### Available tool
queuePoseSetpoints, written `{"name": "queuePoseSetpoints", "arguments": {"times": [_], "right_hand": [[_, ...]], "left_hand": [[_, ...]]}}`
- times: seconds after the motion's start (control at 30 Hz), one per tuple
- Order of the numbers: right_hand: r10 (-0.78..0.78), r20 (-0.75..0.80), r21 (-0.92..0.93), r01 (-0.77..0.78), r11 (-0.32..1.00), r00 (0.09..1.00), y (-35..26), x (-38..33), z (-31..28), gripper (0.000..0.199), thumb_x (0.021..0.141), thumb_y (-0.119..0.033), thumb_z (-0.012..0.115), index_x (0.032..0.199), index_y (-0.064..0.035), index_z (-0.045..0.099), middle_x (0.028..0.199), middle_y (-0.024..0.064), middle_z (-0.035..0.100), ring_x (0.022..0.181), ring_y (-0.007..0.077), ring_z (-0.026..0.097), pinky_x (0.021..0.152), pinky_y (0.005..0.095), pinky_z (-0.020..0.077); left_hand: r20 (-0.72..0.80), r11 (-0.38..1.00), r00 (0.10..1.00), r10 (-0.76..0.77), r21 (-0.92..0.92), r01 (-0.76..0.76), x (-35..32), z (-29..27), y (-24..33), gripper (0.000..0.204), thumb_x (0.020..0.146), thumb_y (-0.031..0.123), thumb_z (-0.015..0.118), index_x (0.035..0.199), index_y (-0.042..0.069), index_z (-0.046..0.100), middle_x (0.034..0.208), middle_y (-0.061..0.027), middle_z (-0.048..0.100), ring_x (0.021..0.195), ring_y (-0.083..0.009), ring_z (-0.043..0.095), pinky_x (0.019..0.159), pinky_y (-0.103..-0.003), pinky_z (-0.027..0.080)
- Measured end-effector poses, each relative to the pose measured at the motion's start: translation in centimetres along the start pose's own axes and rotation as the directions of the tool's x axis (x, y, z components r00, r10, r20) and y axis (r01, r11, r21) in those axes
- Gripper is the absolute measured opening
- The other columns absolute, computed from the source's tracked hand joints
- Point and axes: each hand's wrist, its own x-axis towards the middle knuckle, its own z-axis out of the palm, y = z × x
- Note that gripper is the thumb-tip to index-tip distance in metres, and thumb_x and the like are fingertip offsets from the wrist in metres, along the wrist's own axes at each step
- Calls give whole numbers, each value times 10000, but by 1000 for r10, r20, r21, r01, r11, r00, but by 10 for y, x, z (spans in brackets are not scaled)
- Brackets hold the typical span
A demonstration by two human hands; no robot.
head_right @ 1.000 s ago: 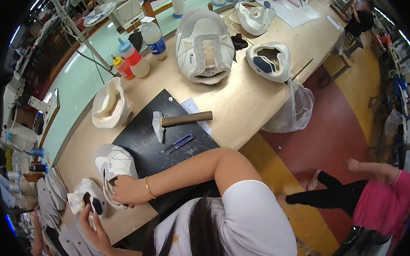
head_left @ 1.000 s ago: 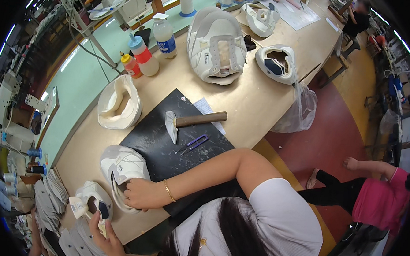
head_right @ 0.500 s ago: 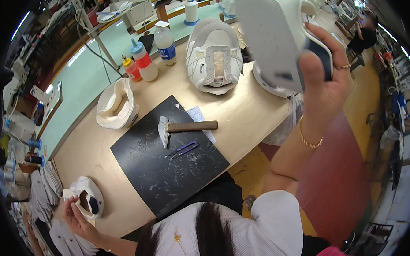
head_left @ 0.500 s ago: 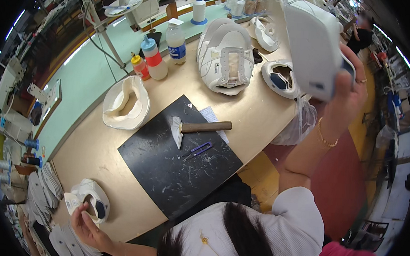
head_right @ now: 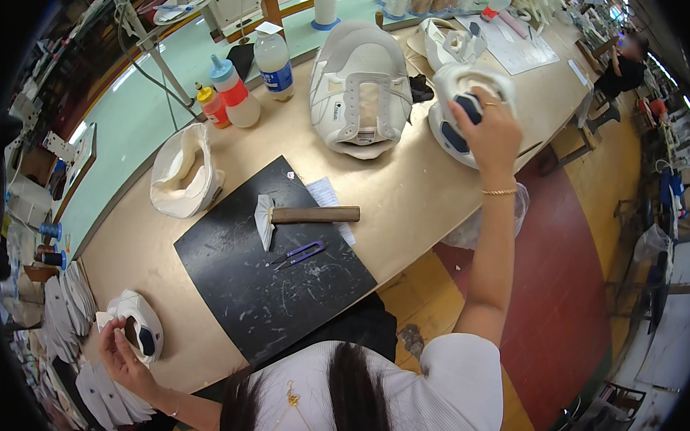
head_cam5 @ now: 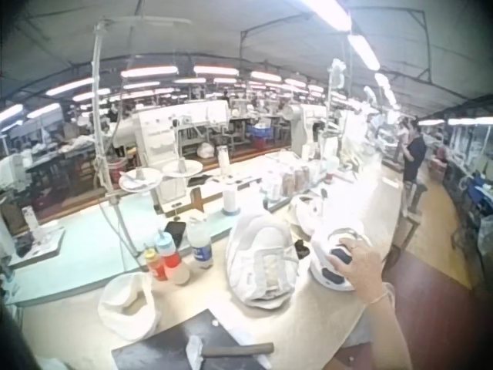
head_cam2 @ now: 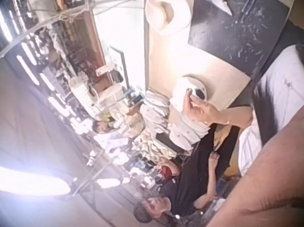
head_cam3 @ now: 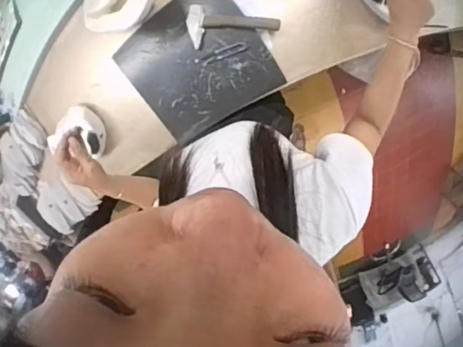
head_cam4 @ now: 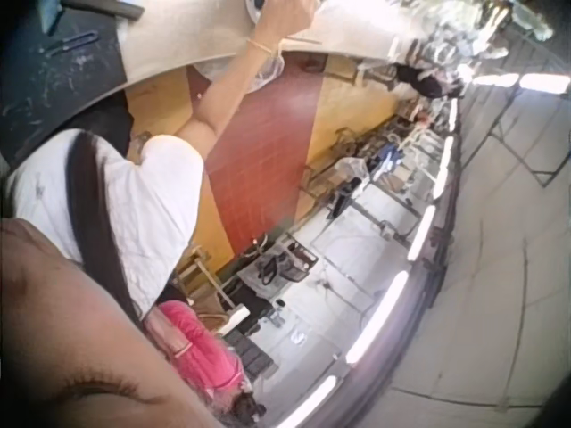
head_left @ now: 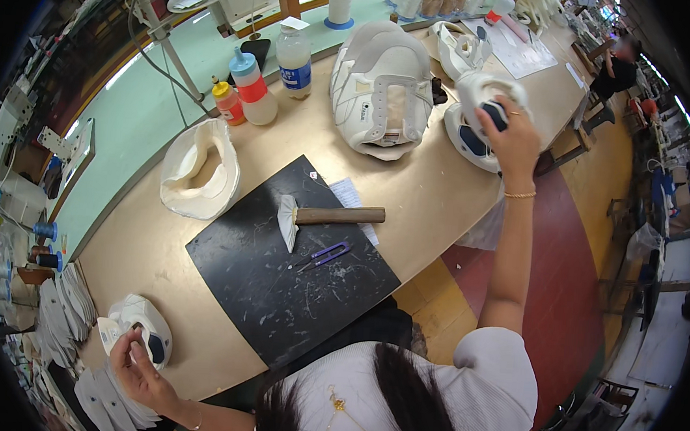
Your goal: The person applies glue to the inner lining of a white shoe upper and presses the fabric to adhere it. They then handle a shoe sole and align it with the upper, continuing to press and adjust the components together.
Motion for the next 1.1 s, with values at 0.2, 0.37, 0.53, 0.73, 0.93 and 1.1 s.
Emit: {"name": "queuePoseSetpoints", "arguments": {"times": [0.2,0.37,0.53,0.73,0.93,1.1], "right_hand": [[128,344,-9,-133,991,930,42,-8,50,529,775,-556,699,1089,-129,703,929,121,717,816,287,686,711,383,532],[219,455,86,-288,954,863,62,56,31,596,791,-574,685,1083,-54,707,859,165,715,751,247,696,700,336,527],[246,506,23,-298,954,826,61,70,5,611,782,-596,678,1081,-65,715,839,125,717,731,198,689,682,315,525],[183,480,-66,-172,983,858,34,29,16,586,774,-596,685,1075,-95,721,849,102,722,705,217,691,664,323,529],[233,529,-40,-250,968,816,23,38,9,558,791,-574,678,1060,-87,722,848,109,722,749,238,693,691,355,528],[105,429,-77,-80,994,897,38,-24,49,579,769,-567,684,1096,-88,702,1059,112,671,968,304,635,833,398,521]], "left_hand": [[86,999,996,8,52,-12,10,14,-2,203,994,32,509,1166,-60,562,1063,-139,626,974,-202,613,917,-320,483],[105,998,993,-59,39,55,12,1,-9,211,1010,34,474,1173,-73,555,1095,-162,611,1017,-200,612,934,-308,531],[178,996,982,-61,75,48,20,19,-7,207,1009,51,489,1161,-66,565,1074,-145,628,1016,-189,610,902,-293,522],[206,994,976,-69,98,49,26,21,-3,200,1005,51,499,1158,-52,576,1083,-133,635,1018,-179,610,883,-283,511],[204,993,977,-64,109,42,24,13,-2,200,1007,58,497,1154,-46,581,1078,-139,633,1015,-183,612,893,-289,508],[253,978,957,-144,182,99,21,23,-2,195,1002,62,502,1143,-46,583,1068,-129,637,1002,-206,604,926,-310,470]]}}
